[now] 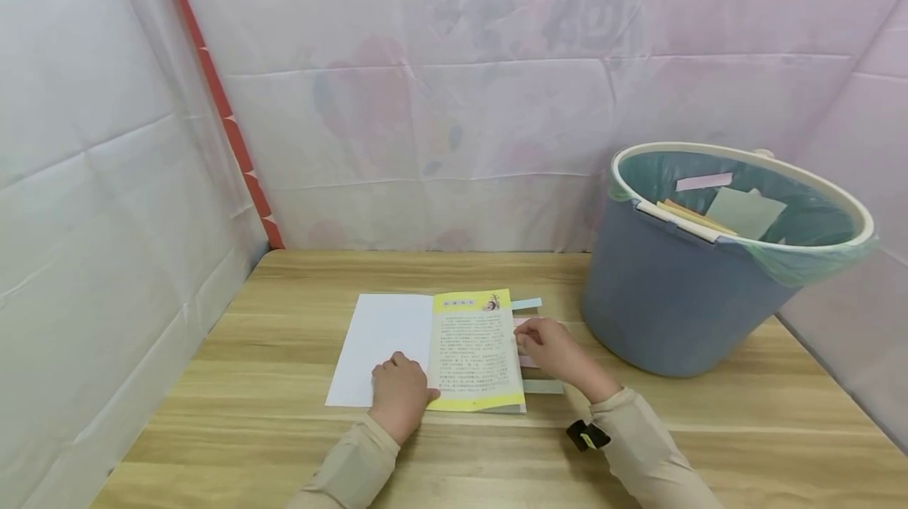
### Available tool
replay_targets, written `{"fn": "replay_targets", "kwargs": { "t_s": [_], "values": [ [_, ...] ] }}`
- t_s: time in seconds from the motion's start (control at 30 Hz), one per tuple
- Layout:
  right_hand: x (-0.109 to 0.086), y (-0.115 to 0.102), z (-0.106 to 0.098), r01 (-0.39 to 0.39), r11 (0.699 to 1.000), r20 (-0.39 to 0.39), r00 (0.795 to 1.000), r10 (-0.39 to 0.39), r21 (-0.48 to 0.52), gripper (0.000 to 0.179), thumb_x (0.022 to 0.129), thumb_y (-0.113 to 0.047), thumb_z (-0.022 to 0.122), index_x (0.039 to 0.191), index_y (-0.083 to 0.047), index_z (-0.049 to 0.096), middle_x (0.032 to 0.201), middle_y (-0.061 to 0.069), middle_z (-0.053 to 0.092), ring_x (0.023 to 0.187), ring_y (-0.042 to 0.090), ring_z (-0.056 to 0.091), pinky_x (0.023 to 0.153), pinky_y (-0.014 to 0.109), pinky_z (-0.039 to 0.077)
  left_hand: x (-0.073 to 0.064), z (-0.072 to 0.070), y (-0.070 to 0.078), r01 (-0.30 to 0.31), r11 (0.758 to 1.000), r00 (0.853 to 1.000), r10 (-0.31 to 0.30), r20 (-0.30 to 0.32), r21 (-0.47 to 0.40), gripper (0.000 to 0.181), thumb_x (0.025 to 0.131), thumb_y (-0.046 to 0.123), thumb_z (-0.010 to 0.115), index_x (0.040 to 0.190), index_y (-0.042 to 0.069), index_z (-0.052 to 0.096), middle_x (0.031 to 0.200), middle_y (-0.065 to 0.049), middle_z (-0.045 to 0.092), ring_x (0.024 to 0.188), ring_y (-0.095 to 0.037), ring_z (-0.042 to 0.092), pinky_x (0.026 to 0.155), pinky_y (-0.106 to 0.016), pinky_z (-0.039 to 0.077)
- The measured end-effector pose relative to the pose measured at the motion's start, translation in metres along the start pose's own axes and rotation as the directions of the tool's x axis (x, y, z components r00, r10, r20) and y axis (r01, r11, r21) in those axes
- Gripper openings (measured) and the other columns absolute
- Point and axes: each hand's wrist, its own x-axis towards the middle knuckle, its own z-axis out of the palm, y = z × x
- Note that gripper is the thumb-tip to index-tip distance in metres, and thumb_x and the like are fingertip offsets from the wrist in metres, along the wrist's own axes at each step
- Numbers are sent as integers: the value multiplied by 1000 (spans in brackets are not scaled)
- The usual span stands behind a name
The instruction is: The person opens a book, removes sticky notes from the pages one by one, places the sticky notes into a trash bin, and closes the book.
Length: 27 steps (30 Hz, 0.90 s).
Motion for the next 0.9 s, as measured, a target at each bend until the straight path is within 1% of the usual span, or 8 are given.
{"fn": "replay_targets", "kwargs": {
  "t_s": [0.1, 0.23, 0.37, 0.47, 0.6, 0.7, 0.8, 0.9],
  "values": [
    [0, -1, -2, 9, 998, -9, 1000, -8, 60, 17, 95, -1, 54, 106, 10, 62, 98, 16, 67, 87, 24, 63, 68, 32, 51, -1, 0, -2, -1, 1000, 1000, 1, -10, -13, 63, 79, 57, 68, 90, -5, 64, 86, -20, 58, 81, -32, 61, 74, -42, 51],
    [-1, 1, -5, 36, 984, 16, 999, -39, 173, 19, 96, -2, 55, 108, 10, 63, 101, 18, 67, 91, 28, 64, 73, 32, 52, -2, 1, -3, 13, 997, 1000, -14, -3, -81, 65, 79, 54, 71, 100, -7, 62, 93, -22, 56, 86, -34, 58, 78, -44, 49],
    [-2, 0, -9, -15, 959, 85, 996, -10, 283, 22, 96, -5, 55, 109, 11, 65, 99, 19, 67, 89, 28, 65, 78, 36, 55, -2, 1, -2, 26, 990, 999, -30, -20, -140, 66, 78, 50, 73, 104, -9, 60, 94, -23, 53, 86, -35, 57, 78, -44, 50],
    [-3, -3, -11, -66, 951, 128, 991, 28, 303, 24, 96, -7, 55, 109, 10, 65, 94, 15, 68, 85, 25, 65, 79, 38, 55, -1, 1, -2, 24, 991, 998, -32, -58, -132, 70, 77, 50, 74, 110, -11, 59, 97, -26, 55, 89, -38, 58, 78, -43, 51],
    [-4, -5, -13, -91, 952, 169, 985, 42, 293, 24, 96, -9, 56, 107, 9, 66, 88, 10, 66, 81, 23, 62, 77, 36, 55, -2, -1, 1, 15, 994, 997, -22, -69, -105, 78, 78, 51, 73, 124, -10, 55, 113, -32, 57, 106, -47, 57, 85, -45, 52],
    [-5, -8, -14, -111, 950, 190, 980, 56, 291, 25, 96, -12, 57, 106, 8, 67, 86, 8, 65, 79, 22, 61, 75, 34, 55, -5, -10, 6, -44, 993, 996, 35, -83, -111, 77, 82, 50, 70, 128, -9, 54, 123, -32, 55, 116, -48, 52, 91, -46, 49],
    [-7, -10, -15, -104, 955, 187, 981, 53, 278, 27, 96, -17, 59, 107, 7, 67, 86, 7, 66, 81, 23, 61, 76, 36, 55, -15, -24, 15, -165, 978, 973, 140, -183, -130, 64, 84, 47, 68, 119, -6, 60, 114, -23, 60, 112, -39, 56, 88, -42, 49],
    [-9, -13, -15, -80, 961, 172, 985, 34, 266, 30, 96, -20, 59, 108, 6, 67, 88, 7, 66, 83, 24, 62, 77, 40, 54, -30, -37, 26, -314, 942, 914, 266, -308, -121, 43, 87, 43, 66, 99, 1, 67, 89, -8, 58, 89, -23, 57, 73, -32, 47]
  ]
}}
